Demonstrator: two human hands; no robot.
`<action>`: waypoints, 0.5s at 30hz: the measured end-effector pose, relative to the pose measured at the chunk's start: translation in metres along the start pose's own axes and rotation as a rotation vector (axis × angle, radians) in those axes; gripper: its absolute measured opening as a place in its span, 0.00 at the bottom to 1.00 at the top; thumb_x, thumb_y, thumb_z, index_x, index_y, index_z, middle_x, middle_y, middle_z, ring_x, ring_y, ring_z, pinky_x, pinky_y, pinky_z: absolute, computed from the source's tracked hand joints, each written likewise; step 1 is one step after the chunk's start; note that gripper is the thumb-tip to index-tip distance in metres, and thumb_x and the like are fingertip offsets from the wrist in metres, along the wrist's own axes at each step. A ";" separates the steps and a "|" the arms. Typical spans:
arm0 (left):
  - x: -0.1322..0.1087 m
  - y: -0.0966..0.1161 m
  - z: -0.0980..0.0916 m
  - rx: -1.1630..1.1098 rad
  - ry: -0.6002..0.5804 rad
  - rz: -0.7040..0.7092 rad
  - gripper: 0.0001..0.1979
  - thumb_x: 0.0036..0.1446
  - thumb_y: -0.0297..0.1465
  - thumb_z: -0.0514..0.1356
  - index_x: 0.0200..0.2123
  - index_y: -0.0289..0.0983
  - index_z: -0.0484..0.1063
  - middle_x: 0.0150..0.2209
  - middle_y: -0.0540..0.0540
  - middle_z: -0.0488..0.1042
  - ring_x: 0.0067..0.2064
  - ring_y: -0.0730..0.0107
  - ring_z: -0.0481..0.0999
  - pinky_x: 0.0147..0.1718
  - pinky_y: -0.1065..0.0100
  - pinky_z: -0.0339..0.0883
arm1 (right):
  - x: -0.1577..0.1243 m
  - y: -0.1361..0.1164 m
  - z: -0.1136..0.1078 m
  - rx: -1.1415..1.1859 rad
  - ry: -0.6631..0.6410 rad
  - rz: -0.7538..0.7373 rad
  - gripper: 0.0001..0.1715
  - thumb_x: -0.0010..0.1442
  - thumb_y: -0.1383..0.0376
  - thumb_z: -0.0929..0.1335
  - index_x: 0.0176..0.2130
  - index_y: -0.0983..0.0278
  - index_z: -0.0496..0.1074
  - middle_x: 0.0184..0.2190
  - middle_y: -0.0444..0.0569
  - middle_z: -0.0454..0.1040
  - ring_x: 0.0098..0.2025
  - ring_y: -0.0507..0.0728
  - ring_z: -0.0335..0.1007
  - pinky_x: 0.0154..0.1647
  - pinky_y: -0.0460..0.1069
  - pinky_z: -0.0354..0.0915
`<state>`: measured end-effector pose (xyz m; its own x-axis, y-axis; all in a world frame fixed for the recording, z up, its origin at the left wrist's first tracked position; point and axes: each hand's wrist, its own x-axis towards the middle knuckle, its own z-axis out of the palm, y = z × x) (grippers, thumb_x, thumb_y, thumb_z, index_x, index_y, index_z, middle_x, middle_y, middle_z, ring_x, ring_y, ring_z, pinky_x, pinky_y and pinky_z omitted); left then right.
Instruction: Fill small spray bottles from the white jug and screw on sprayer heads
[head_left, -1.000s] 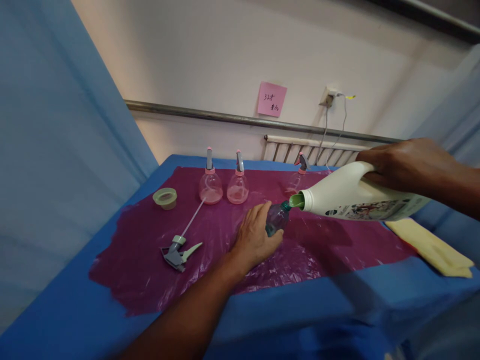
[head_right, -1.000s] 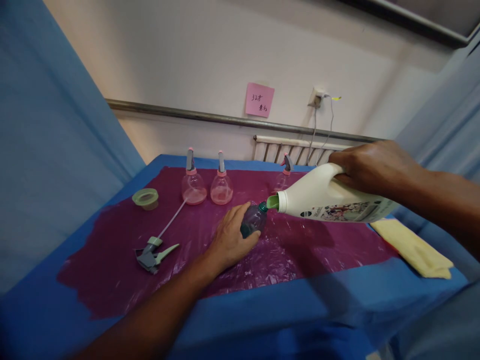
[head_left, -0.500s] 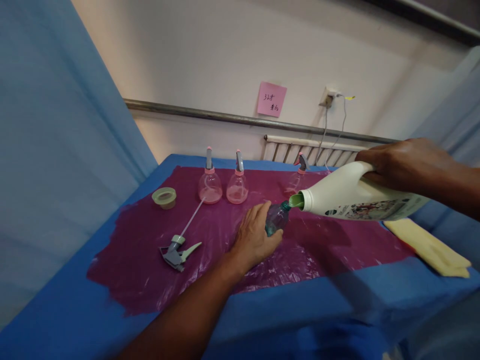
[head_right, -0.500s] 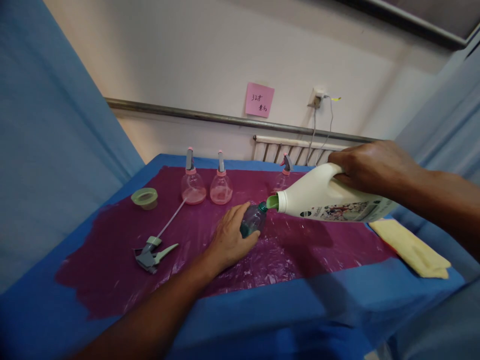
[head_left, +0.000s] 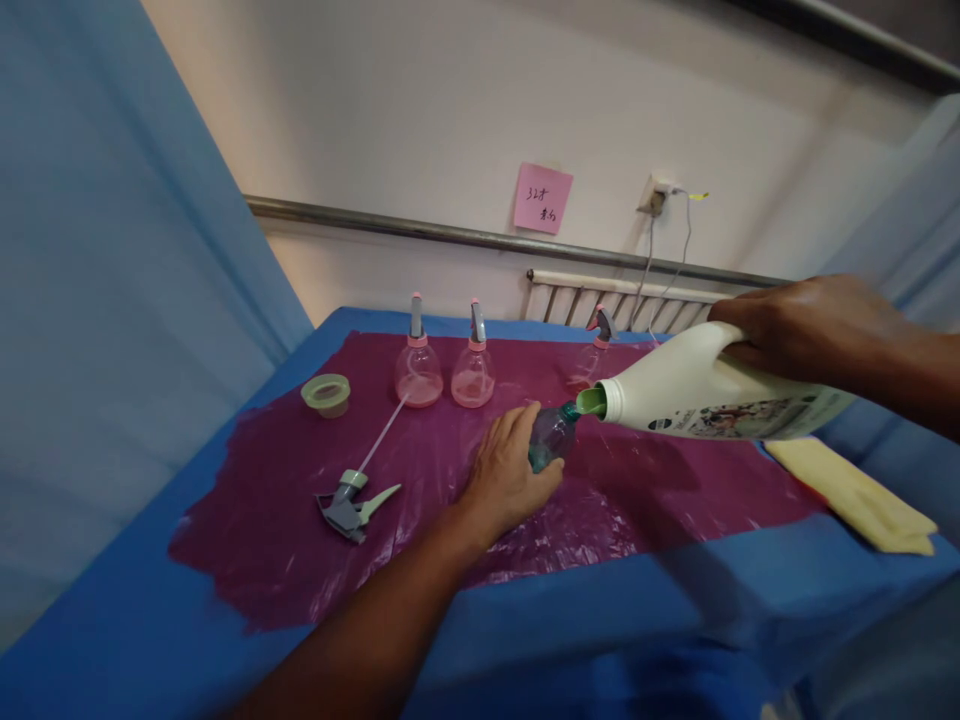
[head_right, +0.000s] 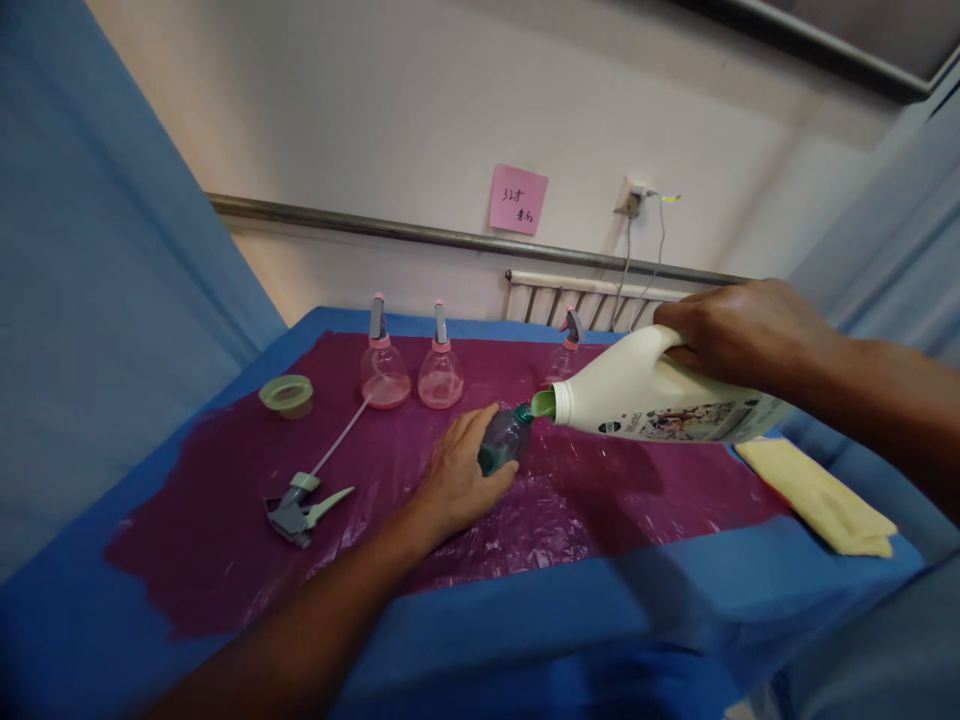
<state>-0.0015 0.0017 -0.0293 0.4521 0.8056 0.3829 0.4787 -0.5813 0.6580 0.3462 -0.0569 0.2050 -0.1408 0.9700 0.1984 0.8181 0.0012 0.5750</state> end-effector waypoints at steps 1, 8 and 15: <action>0.000 0.000 0.000 -0.001 -0.001 0.002 0.41 0.62 0.33 0.71 0.76 0.39 0.65 0.73 0.35 0.73 0.74 0.43 0.74 0.77 0.41 0.67 | 0.000 0.000 0.000 -0.002 -0.002 0.001 0.16 0.67 0.52 0.63 0.42 0.52 0.77 0.39 0.45 0.87 0.34 0.63 0.78 0.30 0.53 0.50; 0.000 0.000 0.000 -0.013 0.009 0.008 0.40 0.63 0.34 0.70 0.76 0.41 0.65 0.73 0.36 0.74 0.74 0.43 0.74 0.76 0.41 0.67 | 0.001 -0.003 -0.006 0.020 -0.021 0.010 0.15 0.66 0.52 0.64 0.42 0.52 0.79 0.41 0.45 0.88 0.35 0.63 0.78 0.31 0.53 0.50; -0.001 -0.001 0.000 -0.015 0.004 0.006 0.41 0.63 0.33 0.71 0.77 0.42 0.65 0.73 0.36 0.73 0.74 0.43 0.73 0.76 0.41 0.67 | 0.000 -0.003 -0.007 0.018 -0.018 0.007 0.15 0.65 0.52 0.65 0.42 0.52 0.79 0.39 0.47 0.88 0.33 0.63 0.77 0.31 0.53 0.51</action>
<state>-0.0019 0.0016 -0.0302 0.4519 0.8026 0.3894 0.4644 -0.5844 0.6655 0.3395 -0.0583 0.2093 -0.1249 0.9742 0.1878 0.8291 -0.0014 0.5591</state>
